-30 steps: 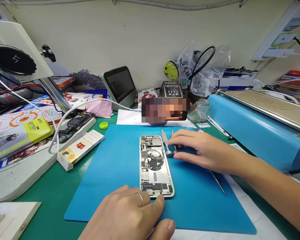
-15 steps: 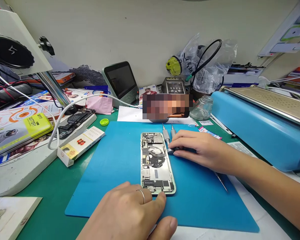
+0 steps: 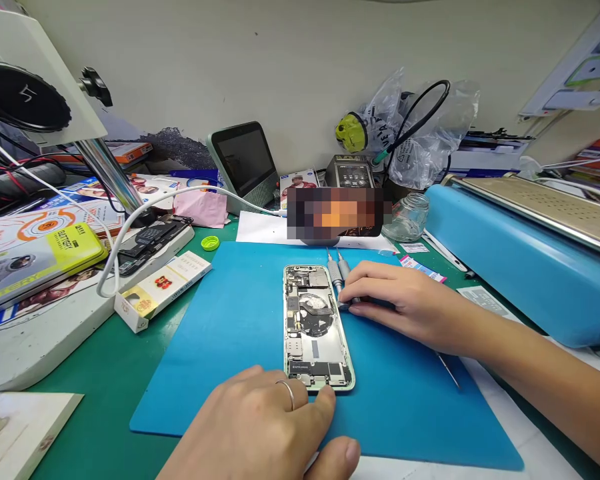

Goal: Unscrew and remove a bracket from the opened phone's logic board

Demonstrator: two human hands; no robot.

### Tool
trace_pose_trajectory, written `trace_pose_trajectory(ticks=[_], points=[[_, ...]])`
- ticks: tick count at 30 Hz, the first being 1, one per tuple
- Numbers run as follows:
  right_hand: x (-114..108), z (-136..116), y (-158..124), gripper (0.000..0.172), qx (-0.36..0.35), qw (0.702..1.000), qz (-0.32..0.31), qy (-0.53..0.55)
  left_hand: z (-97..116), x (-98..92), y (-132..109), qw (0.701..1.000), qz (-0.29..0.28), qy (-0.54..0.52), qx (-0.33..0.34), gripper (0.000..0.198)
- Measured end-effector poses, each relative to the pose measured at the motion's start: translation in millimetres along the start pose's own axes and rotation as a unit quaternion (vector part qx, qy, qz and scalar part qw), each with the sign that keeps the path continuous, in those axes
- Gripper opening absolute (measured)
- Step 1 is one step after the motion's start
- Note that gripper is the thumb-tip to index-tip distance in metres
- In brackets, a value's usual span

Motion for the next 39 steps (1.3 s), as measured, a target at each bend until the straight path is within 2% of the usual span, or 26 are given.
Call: trace_pose_trajectory(ticks=[18,24,31,36,39], points=[[0.1,-1.0,1.9,0.015,0.017,1.000,-0.009,-0.013,-0.3,0.6,0.8,1.000,-0.003,-0.021,-0.016,0.032],[-1.8,-3.4,2.4,0.015,0.018,1.000,-0.009,-0.011,0.7,-1.1,1.6,0.999,-0.029,-0.015,-0.013,0.029],[-1.4,-1.9,-0.2,0.017,0.022,1.000,-0.006,-0.008,0.1,-1.4,2.8,1.000,-0.017,-0.007,-0.007,0.031],[-6.0,2.5,-1.6,0.025,0.059,0.998,-0.019,-0.029,0.5,-3.2,4.0,1.000,-0.015,-0.003,-0.006,0.029],[-8.4,3.9,-1.7,0.021,0.078,0.996,-0.031,-0.038,1.1,-4.0,4.3,1.000,-0.013,-0.003,-0.006,0.028]])
Point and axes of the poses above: each hand's wrist, its own y-axis towards the middle knuckle, its own x-axis out of the palm, z = x × y, the point moved 5 cm from there along y, towards the middle knuckle, and after that the axes turned 2 degrees about y, right-handed, at the moved point
